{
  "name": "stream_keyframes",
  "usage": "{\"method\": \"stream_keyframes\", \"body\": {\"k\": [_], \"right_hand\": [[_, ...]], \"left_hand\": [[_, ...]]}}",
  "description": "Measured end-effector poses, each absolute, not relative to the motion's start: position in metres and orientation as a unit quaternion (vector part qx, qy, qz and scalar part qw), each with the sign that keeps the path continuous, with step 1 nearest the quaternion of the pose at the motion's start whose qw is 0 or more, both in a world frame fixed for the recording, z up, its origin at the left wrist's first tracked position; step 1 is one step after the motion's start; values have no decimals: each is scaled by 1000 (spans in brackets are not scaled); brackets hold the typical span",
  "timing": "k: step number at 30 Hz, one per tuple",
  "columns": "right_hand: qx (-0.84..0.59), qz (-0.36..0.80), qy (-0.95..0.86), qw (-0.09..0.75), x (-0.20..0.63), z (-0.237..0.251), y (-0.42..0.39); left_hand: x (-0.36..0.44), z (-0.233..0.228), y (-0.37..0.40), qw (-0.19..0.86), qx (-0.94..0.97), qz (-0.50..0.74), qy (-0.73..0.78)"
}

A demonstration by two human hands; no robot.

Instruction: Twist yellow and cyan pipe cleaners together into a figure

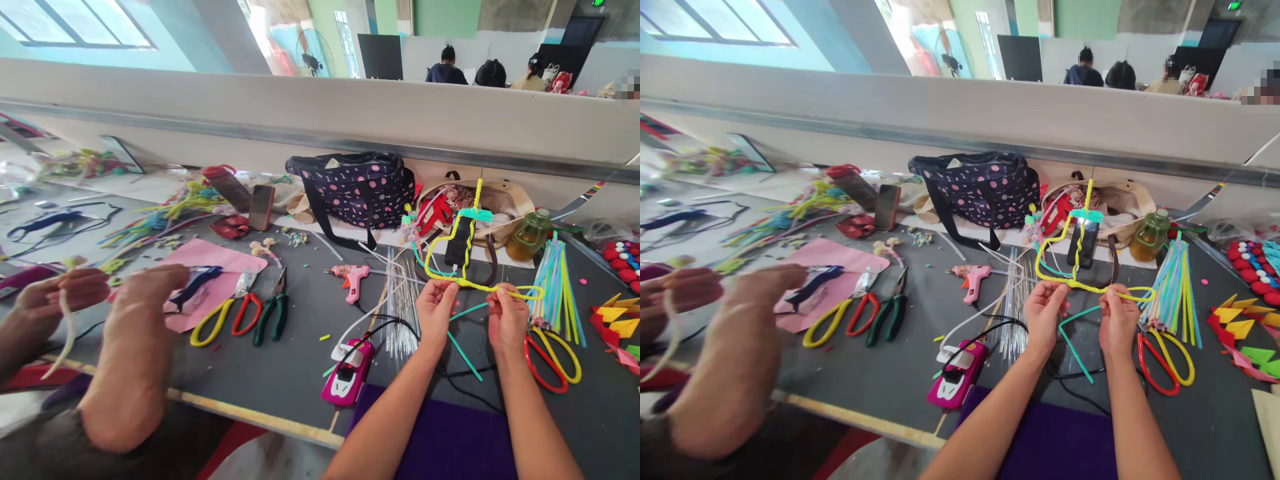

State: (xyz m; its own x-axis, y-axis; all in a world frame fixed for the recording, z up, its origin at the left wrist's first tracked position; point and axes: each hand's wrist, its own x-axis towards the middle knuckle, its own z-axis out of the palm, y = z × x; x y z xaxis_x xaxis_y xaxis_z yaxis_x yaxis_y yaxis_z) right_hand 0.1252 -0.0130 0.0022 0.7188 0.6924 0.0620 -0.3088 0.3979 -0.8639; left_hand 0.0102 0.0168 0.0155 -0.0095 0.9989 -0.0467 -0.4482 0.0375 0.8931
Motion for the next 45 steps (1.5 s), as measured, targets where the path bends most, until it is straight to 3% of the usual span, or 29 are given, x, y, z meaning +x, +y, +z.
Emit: {"method": "stream_keyframes", "body": {"k": [9, 15, 23, 33, 45], "right_hand": [[-448, 306, -212, 812, 125, 6, -15], [-446, 298, -242, 809, 117, 7, -15], [-466, 278, -334, 771, 104, 10, -20], [-463, 271, -418, 733, 109, 12, -22], [-441, 258, -450, 733, 115, 13, -23]], "left_hand": [[12, 16, 11, 626, 403, 553, 373], [11, 22, 6, 529, 507, 578, 360], [10, 25, 4, 557, 536, 535, 342], [10, 13, 12, 460, 616, 573, 284], [13, 9, 12, 516, 602, 547, 268]]}}
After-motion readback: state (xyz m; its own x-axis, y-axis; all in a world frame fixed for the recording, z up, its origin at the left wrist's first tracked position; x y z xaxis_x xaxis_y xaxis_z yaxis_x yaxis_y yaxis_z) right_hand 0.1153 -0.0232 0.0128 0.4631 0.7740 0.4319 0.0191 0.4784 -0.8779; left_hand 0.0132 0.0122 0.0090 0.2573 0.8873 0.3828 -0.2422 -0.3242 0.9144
